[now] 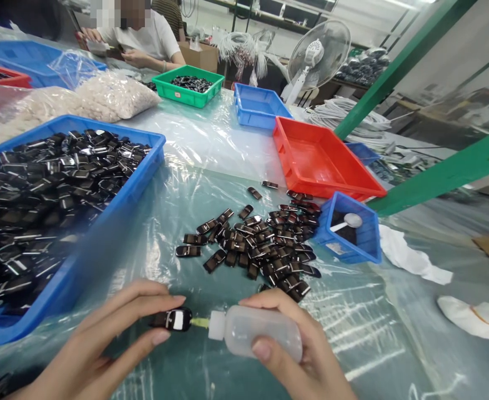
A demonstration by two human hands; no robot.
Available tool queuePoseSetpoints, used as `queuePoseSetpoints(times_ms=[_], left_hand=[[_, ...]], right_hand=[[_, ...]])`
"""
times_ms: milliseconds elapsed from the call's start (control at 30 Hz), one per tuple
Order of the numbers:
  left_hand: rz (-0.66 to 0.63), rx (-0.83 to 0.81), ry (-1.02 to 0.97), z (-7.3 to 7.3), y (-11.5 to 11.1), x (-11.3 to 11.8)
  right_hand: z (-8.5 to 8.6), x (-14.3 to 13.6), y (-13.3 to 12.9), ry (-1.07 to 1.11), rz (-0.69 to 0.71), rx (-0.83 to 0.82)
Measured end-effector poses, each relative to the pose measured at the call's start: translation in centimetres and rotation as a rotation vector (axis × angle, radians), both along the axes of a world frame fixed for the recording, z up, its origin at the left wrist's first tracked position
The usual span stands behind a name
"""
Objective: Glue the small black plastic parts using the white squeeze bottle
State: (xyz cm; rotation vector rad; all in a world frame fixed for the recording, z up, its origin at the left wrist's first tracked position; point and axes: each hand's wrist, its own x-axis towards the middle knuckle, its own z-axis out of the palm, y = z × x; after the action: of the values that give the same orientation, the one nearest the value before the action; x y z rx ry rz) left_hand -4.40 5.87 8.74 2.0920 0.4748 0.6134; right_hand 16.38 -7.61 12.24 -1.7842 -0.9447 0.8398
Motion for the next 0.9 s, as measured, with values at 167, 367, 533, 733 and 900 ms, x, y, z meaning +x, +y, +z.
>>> queuePoseSetpoints(times_ms=[167, 367, 533, 733, 900], left_hand=[[0.026, -0.039, -0.010, 0.0, -0.2, 0.0], [0.295, -0.174, 0.034, 0.6, 1.1, 0.3], [0.375, -0.366, 0.064, 0.5, 1.7, 0.7], [0.348, -0.500, 0.038, 0.2, 0.9, 0.9], [0.304, -0.522, 0.067, 0.6, 1.1, 0.9]], right_hand=[[0.0, -0.1, 0.2, -0.008, 0.024, -0.003], [-1.0, 1.3, 0.2, -0.027, -0.042, -0.034], [-3.1, 1.2, 1.1, -0.097, 0.030, 0.078], [-4.4, 0.3, 1.9, -0.403, -0.032, 0.228], [-4.5, -1.3, 0.6, -0.716, 0.051, 0.492]])
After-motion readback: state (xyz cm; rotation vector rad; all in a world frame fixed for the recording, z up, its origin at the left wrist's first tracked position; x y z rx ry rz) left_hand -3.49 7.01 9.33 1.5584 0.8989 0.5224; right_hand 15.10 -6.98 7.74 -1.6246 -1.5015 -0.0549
